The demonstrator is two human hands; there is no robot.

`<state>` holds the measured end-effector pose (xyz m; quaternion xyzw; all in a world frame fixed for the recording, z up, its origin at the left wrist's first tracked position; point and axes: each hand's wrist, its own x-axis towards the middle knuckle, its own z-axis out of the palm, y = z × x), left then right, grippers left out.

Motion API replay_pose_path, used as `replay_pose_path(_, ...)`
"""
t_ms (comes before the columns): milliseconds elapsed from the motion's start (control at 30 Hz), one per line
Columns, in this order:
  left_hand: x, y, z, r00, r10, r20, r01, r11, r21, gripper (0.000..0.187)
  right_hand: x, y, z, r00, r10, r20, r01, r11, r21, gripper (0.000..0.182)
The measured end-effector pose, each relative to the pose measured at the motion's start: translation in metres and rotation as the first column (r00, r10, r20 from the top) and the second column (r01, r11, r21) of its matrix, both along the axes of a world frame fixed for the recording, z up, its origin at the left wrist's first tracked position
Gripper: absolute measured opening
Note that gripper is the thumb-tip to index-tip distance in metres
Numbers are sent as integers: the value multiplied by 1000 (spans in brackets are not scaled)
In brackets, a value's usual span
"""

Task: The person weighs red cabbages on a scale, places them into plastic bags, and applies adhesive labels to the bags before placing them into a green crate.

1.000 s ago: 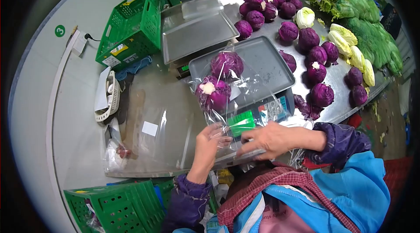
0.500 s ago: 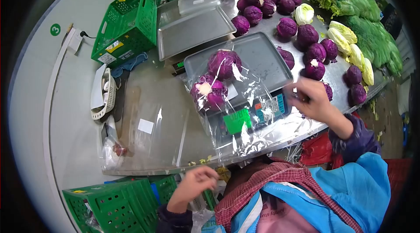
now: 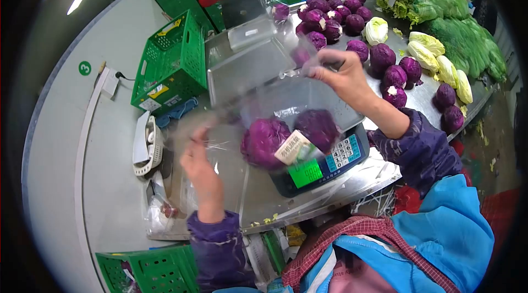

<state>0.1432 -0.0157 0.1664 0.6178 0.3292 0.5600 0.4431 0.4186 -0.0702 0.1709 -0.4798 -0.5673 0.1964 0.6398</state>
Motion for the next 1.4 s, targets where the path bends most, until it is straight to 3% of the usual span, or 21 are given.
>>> replay_pose_path(67,7,26,6,988,-55,-147,52,998,-24,26,1,-1,5,992,51,-115,-43,997,68,11)
replay_pose_path(133,14,32,-1,914,-141,-381,100,987,-125,36,10,3,-3,964,-67,258,113,979,-169,19)
replay_pose_path(200,18,29,10,982,-186,31,188,967,-171,36,14,-2,7,997,-16,77,31,980,-196,24)
replay_pose_path(267,34,31,17,958,-231,172,266,938,-222,37,6,-14,20,946,64,-318,-110,985,-130,18)
replay_pose_path(300,39,30,18,914,-258,313,342,904,-256,37,15,-5,9,991,8,-131,-25,991,-128,16)
replay_pose_path(333,42,33,12,910,-268,315,351,904,-245,37,19,-3,2,967,31,-252,-78,981,-178,14)
replay_pose_path(400,45,49,-21,969,-227,-99,200,954,-225,38,33,-4,-25,986,16,-168,-54,973,-224,14)
replay_pose_path(467,54,51,-60,965,-255,68,263,908,-326,35,45,-1,-74,973,25,-231,-86,963,-257,14)
replay_pose_path(667,41,33,-118,973,-222,60,207,730,-651,39,30,-20,-103,921,14,-390,-218,847,-485,29)
replay_pose_path(733,39,27,-116,972,-232,39,197,713,-673,40,25,-22,-75,970,-22,241,154,821,-549,51)
replay_pose_path(767,39,26,-116,972,-234,29,189,702,-686,41,29,-10,-85,916,-96,390,274,860,-430,70)
replay_pose_path(867,37,27,-114,965,-257,49,216,673,-708,38,10,11,-39,874,-172,454,365,849,-382,59)
replay_pose_path(1067,23,35,-131,916,-149,371,398,437,-807,14,19,41,-94,792,-259,553,501,794,-345,33)
replay_pose_path(1167,13,33,-132,991,78,-112,-133,729,-671,25,23,35,-90,713,-234,661,565,749,-345,29)
replay_pose_path(1200,19,28,-117,991,67,-117,-129,732,-669,25,26,36,-91,664,-243,707,608,726,-321,30)
replay_pose_path(1233,30,16,-91,937,86,-339,-167,962,-216,33,27,37,-93,655,-210,726,608,717,-341,29)
replay_pose_path(1267,41,7,-70,842,203,-500,-64,958,281,40,25,39,-98,654,-215,726,617,707,-346,29)
replay_pose_path(1300,56,7,-54,751,111,-651,193,906,377,48,24,41,-104,615,-267,742,612,755,-235,27)
replay_pose_path(1333,71,10,-44,621,56,-782,453,788,416,55,26,42,-107,570,-327,754,606,786,-117,25)
replay_pose_path(1367,78,16,-57,454,60,-889,490,817,306,73,28,40,-108,588,-273,762,600,779,-183,26)
replay_pose_path(1400,79,37,-82,539,-247,-805,511,856,79,83,34,40,-117,671,-226,706,532,810,-247,28)
